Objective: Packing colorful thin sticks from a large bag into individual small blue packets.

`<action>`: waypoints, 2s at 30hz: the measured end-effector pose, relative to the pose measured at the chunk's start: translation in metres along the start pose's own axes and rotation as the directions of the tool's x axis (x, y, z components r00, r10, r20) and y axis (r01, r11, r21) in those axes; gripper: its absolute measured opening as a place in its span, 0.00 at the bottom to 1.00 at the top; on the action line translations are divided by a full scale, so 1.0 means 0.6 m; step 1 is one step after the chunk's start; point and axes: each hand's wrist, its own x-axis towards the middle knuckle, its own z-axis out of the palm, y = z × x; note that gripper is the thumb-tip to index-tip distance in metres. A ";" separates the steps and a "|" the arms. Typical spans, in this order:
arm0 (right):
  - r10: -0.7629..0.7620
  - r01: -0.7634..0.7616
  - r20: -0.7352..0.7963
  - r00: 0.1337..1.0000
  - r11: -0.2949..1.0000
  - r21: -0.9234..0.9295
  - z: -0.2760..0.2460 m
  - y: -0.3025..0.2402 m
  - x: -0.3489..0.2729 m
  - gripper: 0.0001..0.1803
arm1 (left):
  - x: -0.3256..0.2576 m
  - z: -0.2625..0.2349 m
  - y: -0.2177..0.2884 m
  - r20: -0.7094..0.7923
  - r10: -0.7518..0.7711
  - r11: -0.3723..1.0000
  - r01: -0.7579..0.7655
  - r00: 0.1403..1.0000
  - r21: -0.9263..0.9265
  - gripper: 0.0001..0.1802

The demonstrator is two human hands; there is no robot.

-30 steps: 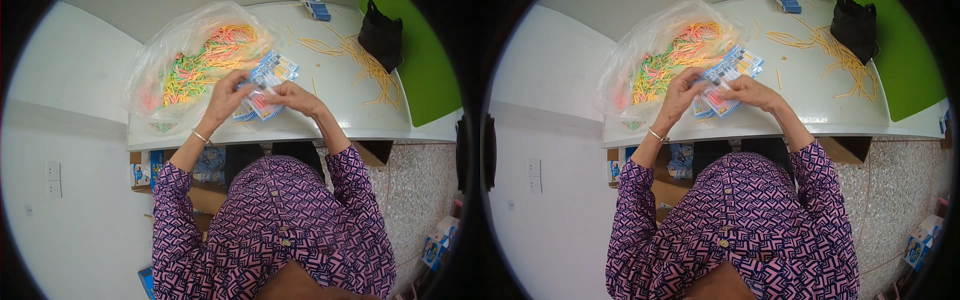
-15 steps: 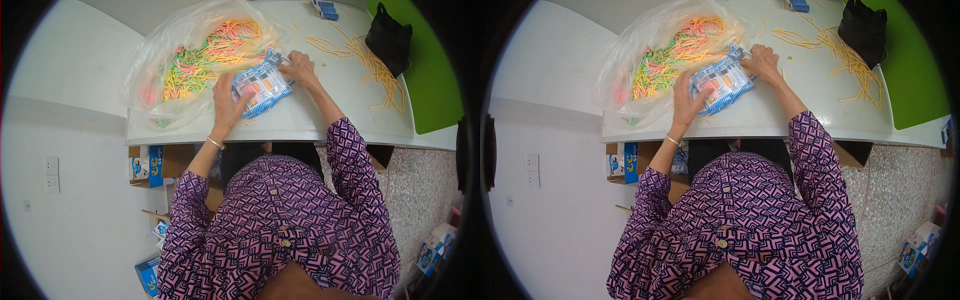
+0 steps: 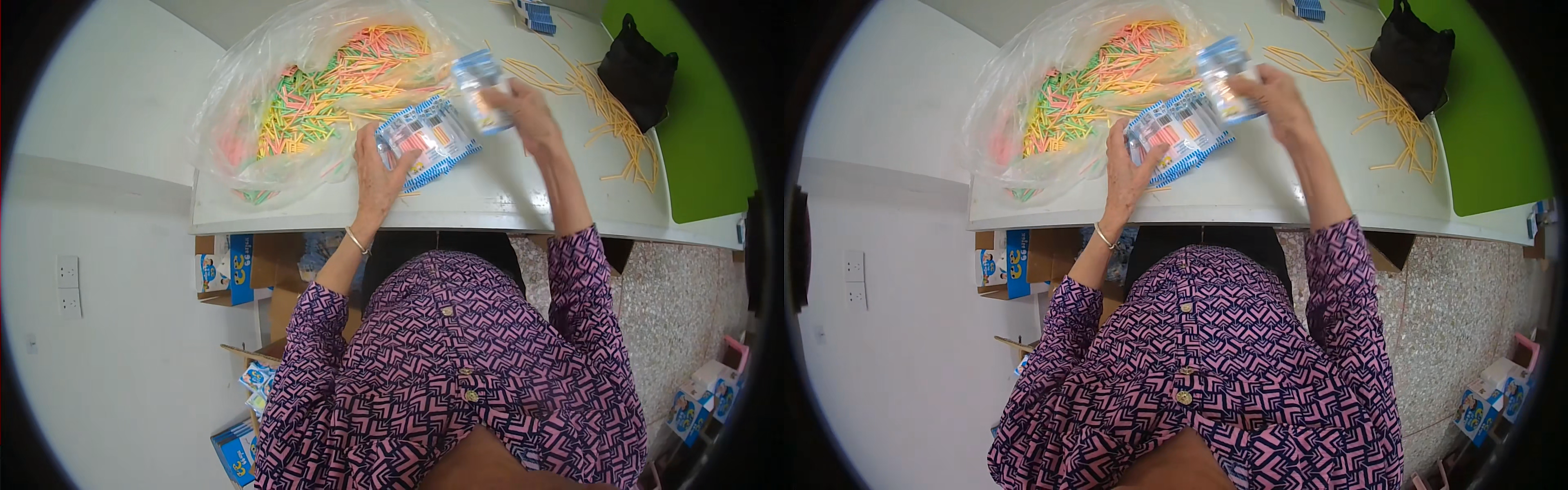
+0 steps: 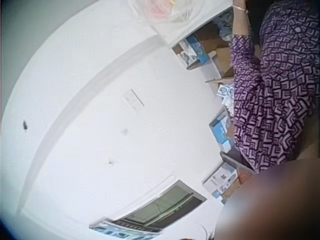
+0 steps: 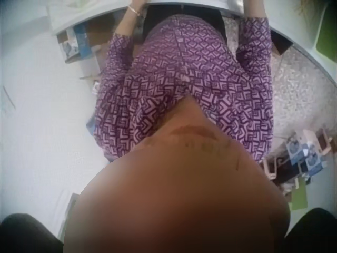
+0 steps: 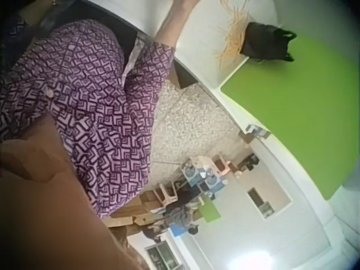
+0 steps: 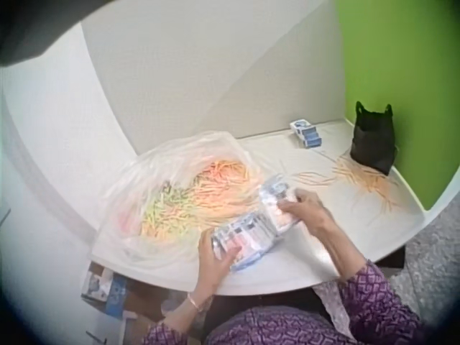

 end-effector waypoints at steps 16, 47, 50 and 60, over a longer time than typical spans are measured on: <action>-0.085 0.013 -0.036 0.996 0.523 -0.852 0.091 0.037 -0.028 0.38 | -0.026 -0.007 0.012 0.054 -0.367 0.887 0.367 0.929 -0.280 0.38; 0.063 -0.059 0.081 0.995 0.996 -0.060 0.101 0.047 -0.064 0.31 | 0.011 0.019 0.044 0.258 -0.390 0.543 0.447 0.884 -0.711 0.41; 0.072 -0.081 0.090 0.993 0.992 0.092 0.095 0.042 -0.071 0.28 | 0.021 0.018 0.044 0.317 -0.430 0.351 0.480 0.845 -0.804 0.36; -0.047 0.016 0.146 0.988 0.979 0.203 0.086 0.021 -0.088 0.34 | 0.035 -0.008 0.071 0.473 -0.174 0.272 0.504 0.863 -0.820 0.29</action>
